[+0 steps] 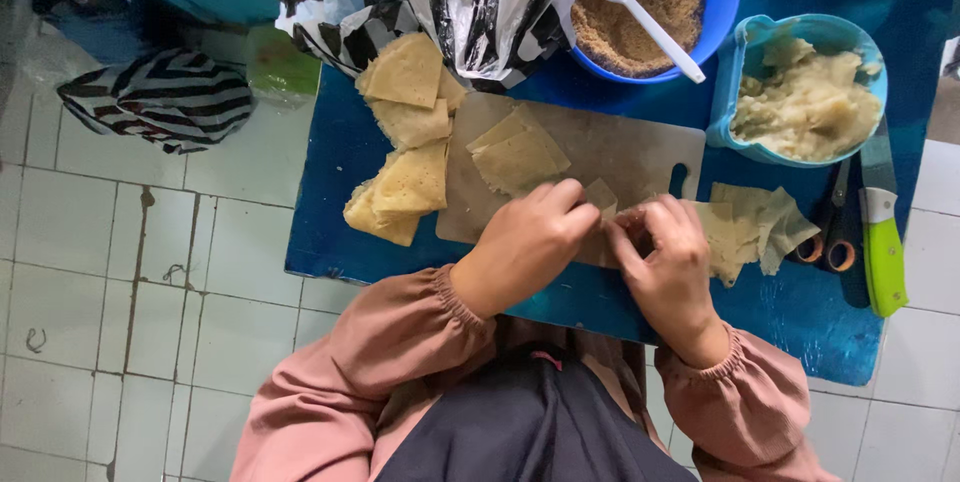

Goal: The person places square dough wrappers on a cutting board, spoons brown filling from a blue bowl onto each wrapper, and folds the wrapper over the filling by hand, setting finished folded pieces aside. They repeat the spooning and folding cycle for successive wrappers.

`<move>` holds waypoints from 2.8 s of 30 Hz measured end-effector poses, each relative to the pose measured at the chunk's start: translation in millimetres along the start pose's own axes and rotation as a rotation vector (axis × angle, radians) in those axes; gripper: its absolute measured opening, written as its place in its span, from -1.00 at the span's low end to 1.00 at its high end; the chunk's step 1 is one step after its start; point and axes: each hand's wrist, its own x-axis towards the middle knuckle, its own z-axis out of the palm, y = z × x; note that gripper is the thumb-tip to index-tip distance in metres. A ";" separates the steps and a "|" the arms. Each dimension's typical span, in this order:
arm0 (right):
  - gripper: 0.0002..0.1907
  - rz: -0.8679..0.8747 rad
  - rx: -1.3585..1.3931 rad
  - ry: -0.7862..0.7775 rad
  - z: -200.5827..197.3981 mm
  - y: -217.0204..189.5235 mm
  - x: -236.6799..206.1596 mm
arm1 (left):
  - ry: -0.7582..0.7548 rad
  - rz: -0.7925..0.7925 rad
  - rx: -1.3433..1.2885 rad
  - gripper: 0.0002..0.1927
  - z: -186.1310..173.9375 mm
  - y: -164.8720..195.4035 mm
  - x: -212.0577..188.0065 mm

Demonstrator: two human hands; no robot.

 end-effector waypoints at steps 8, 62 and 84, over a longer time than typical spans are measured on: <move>-0.91 -0.146 -0.056 -0.018 -7.6 0.0 4.0 | -0.129 -0.196 -0.126 -0.93 8.5 -5.8 21.5; -0.61 -0.336 -0.488 0.068 1.4 -14.4 -18.6 | 0.212 0.042 0.506 -0.62 6.3 21.8 -23.9; -0.81 -0.295 -0.853 0.197 -118.4 19.4 129.5 | 0.382 -0.262 0.279 -0.77 -53.5 -41.8 -7.3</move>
